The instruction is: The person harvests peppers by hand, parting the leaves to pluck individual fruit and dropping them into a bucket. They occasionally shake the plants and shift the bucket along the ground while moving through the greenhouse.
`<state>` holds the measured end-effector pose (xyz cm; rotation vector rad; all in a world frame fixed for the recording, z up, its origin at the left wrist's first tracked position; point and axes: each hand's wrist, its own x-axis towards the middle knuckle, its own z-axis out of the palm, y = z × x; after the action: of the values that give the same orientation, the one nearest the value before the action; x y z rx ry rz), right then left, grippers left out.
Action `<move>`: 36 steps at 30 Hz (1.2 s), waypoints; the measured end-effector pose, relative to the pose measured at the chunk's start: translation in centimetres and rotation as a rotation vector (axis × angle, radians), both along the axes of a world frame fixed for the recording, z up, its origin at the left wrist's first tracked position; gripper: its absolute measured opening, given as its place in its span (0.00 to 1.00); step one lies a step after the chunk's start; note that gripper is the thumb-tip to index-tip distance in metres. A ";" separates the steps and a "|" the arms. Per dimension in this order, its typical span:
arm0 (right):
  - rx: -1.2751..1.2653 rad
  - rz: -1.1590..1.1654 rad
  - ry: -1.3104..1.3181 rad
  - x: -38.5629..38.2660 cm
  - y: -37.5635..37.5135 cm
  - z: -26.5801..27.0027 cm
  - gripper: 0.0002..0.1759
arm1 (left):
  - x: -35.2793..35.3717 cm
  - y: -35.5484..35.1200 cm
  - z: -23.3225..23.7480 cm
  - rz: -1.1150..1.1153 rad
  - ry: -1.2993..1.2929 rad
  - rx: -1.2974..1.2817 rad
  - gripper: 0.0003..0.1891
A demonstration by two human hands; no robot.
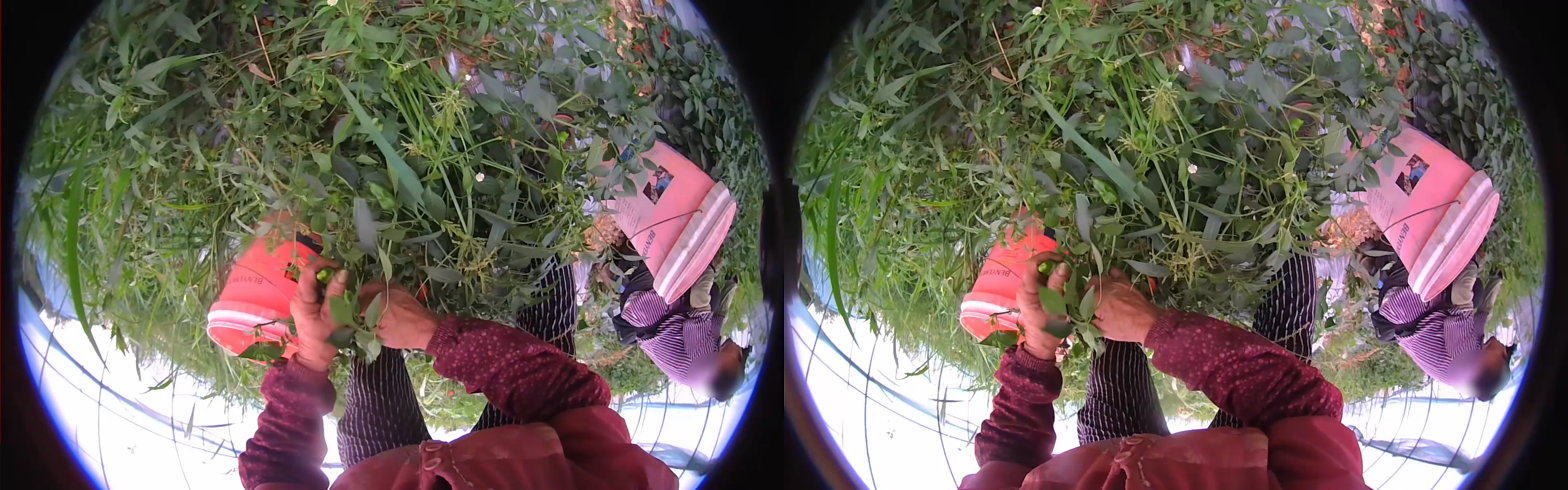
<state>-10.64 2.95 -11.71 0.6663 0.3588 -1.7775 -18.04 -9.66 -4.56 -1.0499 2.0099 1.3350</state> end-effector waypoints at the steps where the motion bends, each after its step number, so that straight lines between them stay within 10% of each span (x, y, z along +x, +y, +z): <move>1: -0.020 -0.065 -0.067 0.5 -0.3 -0.4 0.14 | -0.3 0.2 -0.1 -0.040 0.030 -0.019 0.08; 4: -0.056 -0.195 -0.200 0.5 0.0 -0.4 0.20 | -1.6 0.8 0.5 -0.007 0.058 -0.024 0.07; 7: 0.394 0.628 1.602 -1.4 1.7 1.2 0.07 | -4.6 -0.5 0.7 0.190 0.000 0.054 0.07; 10: 0.189 0.797 1.502 -2.2 1.8 2.7 0.05 | -10.7 -0.7 0.1 0.049 0.141 -0.121 0.08; 12: 0.285 0.710 1.439 -2.2 1.5 2.4 0.04 | -10.1 -0.6 -2.4 -0.704 0.116 -0.121 0.08; 18: 0.121 0.925 1.452 -3.4 2.0 3.0 0.06 | -9.1 3.3 -5.0 -1.570 0.060 -0.309 0.10; 32: 0.359 0.720 1.696 -8.4 8.2 7.2 0.14 | 0.2 3.0 0.6 -1.042 -0.105 -0.142 0.15; 36: 0.287 0.997 1.250 -14.9 9.2 8.4 0.18 | 1.4 3.6 0.8 -1.043 -0.051 -0.188 0.14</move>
<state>-25.51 12.18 -3.33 -0.5148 1.4943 -0.9394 -16.67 -6.10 -3.73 0.0001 2.1492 0.5505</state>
